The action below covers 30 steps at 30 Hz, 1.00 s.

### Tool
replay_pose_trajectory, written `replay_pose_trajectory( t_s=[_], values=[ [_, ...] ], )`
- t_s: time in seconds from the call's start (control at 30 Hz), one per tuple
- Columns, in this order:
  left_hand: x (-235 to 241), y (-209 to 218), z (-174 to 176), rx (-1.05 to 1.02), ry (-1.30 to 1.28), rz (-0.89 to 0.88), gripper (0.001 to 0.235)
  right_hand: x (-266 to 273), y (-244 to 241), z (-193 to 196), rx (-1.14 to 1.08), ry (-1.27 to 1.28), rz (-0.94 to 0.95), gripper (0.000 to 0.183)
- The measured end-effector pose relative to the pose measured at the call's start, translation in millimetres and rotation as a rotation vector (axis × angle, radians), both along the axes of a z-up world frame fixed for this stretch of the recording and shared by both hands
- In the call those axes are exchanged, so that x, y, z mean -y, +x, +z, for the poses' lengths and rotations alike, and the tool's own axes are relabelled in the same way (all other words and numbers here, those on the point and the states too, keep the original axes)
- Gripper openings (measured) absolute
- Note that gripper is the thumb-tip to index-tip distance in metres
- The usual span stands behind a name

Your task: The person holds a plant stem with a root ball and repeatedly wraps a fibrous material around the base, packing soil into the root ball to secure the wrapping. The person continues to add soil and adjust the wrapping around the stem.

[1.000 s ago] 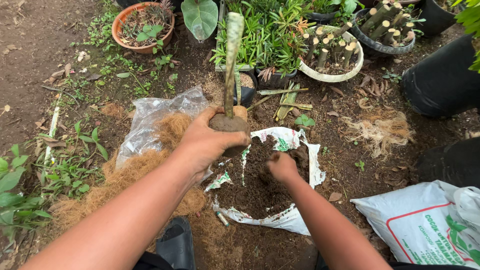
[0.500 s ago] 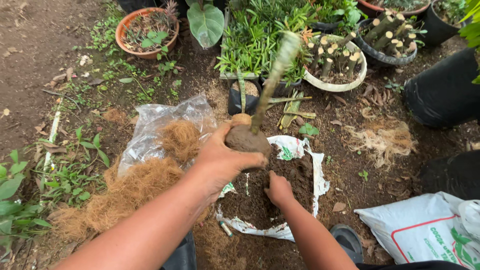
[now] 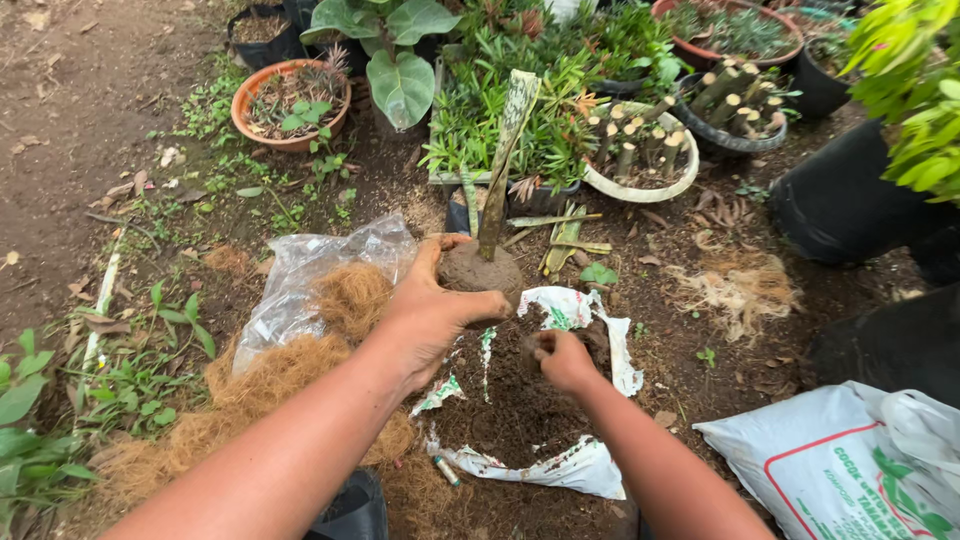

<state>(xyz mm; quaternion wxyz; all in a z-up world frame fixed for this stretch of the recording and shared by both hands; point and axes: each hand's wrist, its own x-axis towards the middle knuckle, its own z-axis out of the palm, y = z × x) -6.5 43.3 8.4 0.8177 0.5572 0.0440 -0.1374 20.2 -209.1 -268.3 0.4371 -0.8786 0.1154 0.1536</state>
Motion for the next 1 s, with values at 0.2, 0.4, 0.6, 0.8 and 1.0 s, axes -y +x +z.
replay_pose_trajectory(
  t_s=[0.2, 0.4, 0.6, 0.8, 1.0],
  values=[
    [0, 3, -1, -0.023, -0.072, 0.001, 0.069, 10, 18, 100, 0.009, 0.125, 0.051, 0.024],
    [1, 11, -15, -0.003, -0.027, 0.043, 0.066, 5, 11, 222, 0.016, -0.190, 0.144, 0.027],
    [5, 18, -19, -0.014, -0.177, -0.046, 0.067, 9, -2, 298, 0.147, -0.174, 0.227, 0.034],
    [12, 20, -24, -0.027, -0.137, -0.119, 0.062, 21, -11, 315, 0.295, 0.038, 0.278, 0.024],
    [13, 19, -21, -0.045, -0.329, -0.167, 0.060, 8, -32, 341, 0.156, 0.337, 0.287, 0.036]
  ],
)
